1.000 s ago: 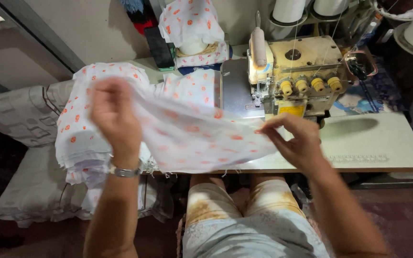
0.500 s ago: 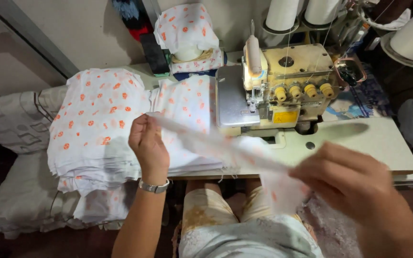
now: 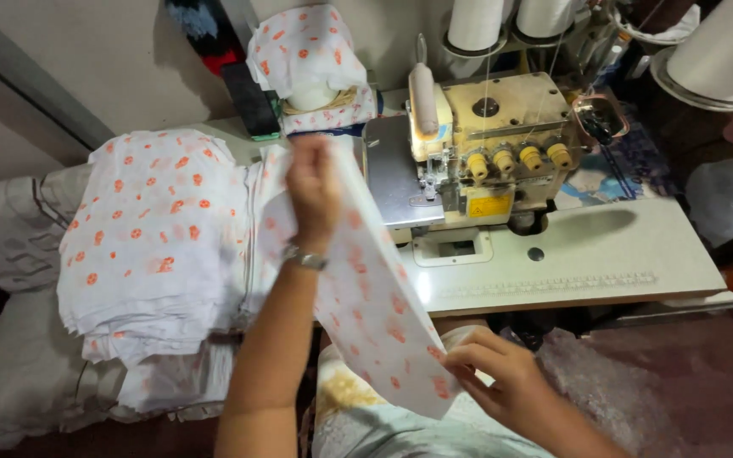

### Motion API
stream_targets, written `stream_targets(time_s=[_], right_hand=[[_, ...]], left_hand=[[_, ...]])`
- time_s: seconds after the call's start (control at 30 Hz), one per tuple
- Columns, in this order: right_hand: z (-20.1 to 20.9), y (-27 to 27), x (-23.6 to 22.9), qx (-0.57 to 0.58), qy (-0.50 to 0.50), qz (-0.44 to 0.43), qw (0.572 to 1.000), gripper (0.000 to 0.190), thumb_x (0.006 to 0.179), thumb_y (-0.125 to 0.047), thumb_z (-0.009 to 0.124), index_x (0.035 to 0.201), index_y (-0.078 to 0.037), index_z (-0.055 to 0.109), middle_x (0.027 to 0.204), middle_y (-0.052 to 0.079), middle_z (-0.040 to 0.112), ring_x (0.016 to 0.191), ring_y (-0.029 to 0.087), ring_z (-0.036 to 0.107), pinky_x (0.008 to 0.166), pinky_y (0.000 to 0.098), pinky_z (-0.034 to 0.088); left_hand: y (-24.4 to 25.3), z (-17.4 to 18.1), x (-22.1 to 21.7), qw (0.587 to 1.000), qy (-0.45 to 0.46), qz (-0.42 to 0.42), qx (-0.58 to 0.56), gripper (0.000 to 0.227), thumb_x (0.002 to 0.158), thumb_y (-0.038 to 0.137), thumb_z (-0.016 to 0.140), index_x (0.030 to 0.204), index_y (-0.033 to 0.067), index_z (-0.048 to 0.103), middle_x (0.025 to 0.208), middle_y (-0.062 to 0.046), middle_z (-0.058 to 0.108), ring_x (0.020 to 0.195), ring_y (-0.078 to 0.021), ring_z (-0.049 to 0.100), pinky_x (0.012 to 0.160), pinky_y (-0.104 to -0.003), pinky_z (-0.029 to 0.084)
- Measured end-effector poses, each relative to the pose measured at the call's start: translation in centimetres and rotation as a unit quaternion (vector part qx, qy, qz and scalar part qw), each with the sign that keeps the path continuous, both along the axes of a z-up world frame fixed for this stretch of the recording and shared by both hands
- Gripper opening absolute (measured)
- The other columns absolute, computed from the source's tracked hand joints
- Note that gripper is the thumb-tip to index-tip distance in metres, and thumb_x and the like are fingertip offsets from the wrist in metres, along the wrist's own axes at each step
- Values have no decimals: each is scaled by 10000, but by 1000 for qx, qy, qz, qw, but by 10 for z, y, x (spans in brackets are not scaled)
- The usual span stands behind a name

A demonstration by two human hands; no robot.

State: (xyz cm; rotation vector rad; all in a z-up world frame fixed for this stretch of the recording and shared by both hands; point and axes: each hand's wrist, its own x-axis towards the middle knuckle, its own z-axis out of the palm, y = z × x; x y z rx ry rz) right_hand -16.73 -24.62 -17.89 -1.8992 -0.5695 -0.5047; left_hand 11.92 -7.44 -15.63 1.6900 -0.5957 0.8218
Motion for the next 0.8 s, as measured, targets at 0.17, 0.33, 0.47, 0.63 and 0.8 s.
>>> stream_targets(time_s=[0.17,0.33,0.47,0.63,0.8], right_hand=[[-116,-17,10,-84,128,-102,983,197,822,-57,692,988,-160,669,863,17,567,746,160,582,689,267,465],[-133,-25,57,21,196,-233,952,307,783,-141,749,1061,-95,629,1039,58,585,936,172,611,832,254,564],[-136,-19,113,241,90,-222,940,376,796,-4,775,1103,39,563,1150,162,585,1025,279,679,903,343,557],[-131,-2,151,344,116,-219,906,326,796,12,785,1043,20,572,1084,157,659,906,191,706,761,287,601],[-132,5,162,352,111,-250,895,232,776,-10,819,927,0,642,745,78,642,593,90,629,510,234,563]], left_hand=[[-60,-48,14,972,48,-167,161,34,918,92,540,926,104,570,811,-36,607,758,-182,582,713,-321,451],[-68,-49,22,937,177,-243,180,98,909,183,619,898,103,676,850,20,680,803,-84,596,761,-244,461],[-62,-48,35,901,286,-304,119,100,843,161,740,927,107,735,672,28,680,604,-9,580,605,-176,499],[-56,-43,37,882,331,-310,126,166,832,151,761,978,73,756,729,-8,721,637,-10,626,611,-172,529],[-53,-35,29,873,349,-318,121,163,829,136,771,966,48,752,758,-17,725,670,-31,638,639,-189,548]])
